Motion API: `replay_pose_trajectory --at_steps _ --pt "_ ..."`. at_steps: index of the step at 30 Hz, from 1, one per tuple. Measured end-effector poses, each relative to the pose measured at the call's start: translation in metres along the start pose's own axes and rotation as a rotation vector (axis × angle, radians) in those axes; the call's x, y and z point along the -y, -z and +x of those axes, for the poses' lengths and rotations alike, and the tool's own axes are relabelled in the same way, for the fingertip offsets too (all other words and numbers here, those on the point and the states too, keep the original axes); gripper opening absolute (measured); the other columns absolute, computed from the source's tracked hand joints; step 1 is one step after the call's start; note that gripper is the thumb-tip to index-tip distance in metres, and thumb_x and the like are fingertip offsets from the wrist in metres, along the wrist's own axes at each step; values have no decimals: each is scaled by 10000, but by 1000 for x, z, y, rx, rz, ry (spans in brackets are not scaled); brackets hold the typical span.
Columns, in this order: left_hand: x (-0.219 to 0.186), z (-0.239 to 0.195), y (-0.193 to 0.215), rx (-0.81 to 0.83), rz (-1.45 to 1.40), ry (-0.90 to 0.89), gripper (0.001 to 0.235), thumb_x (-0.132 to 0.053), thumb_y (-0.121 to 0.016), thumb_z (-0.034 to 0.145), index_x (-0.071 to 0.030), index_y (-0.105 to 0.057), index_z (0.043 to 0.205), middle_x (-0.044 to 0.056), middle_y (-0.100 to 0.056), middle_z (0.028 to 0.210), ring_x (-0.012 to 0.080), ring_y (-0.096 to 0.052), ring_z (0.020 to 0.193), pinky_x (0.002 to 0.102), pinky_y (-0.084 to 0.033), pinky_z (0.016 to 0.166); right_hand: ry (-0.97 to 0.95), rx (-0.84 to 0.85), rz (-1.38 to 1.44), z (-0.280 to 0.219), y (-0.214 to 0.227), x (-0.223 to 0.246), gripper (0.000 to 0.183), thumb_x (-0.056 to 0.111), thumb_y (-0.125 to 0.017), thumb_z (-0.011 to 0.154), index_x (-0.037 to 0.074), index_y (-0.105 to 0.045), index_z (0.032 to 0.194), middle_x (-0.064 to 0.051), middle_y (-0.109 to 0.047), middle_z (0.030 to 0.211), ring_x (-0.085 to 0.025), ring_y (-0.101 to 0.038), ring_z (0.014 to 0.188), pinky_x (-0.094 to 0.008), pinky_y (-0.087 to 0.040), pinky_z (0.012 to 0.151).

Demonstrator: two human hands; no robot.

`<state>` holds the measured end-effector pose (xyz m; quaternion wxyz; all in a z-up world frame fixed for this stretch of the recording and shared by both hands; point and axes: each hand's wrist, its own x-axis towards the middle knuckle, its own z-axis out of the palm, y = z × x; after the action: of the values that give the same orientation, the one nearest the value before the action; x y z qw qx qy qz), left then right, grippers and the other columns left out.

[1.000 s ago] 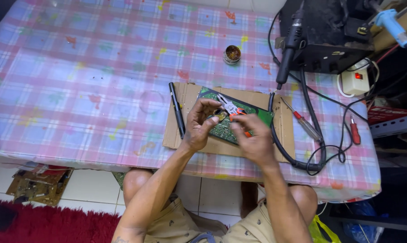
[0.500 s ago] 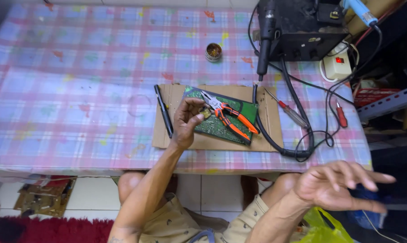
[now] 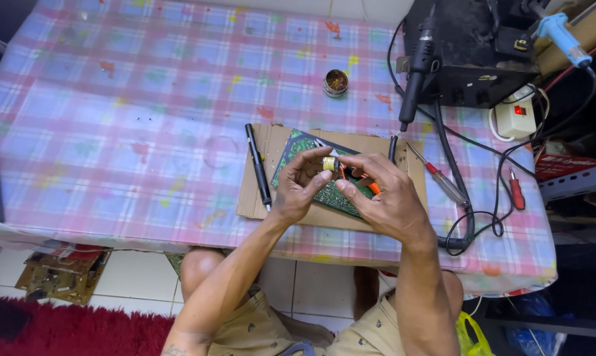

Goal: The person sits on the floor and uses a soldering iron to work on a green circuit board placed on a piece of cardboard. They then pick up a small yellow component, inspect it, and use pliers to cut a wire from it.

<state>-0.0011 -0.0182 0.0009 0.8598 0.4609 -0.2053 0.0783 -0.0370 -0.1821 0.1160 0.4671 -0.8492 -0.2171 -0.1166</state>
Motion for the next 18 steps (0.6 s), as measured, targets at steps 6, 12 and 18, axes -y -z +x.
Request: replay_pose_trajectory --at_steps 6,12,18 --pt "2 -5 -2 -45 -9 1 376 35 -734 911 87 -637 1271 186 -703 1106 231 -756 957 336 -652 830 9 -147 197 -7 -25 -24 335 78 -828 880 59 -757 1206 -119 -719 1009 -209 -739 844 -284 -659 702" --pt "5 -7 3 -4 38 38 304 -80 -671 991 88 -641 1242 203 -728 1023 207 -752 900 346 -643 798 99 -174 152 -7 -27 -26 237 62 -791 916 12 -778 1148 -140 -715 889 -228 -737 759 -319 -644 647" --pt "11 -9 0 -43 41 57 274 -112 -573 1057 70 -630 1254 148 -738 1019 131 -720 883 307 -630 807 177 -214 62 -6 -30 -21 192 18 -728 961 -13 -772 1146 -157 -728 891 -236 -751 733 -327 -627 612"
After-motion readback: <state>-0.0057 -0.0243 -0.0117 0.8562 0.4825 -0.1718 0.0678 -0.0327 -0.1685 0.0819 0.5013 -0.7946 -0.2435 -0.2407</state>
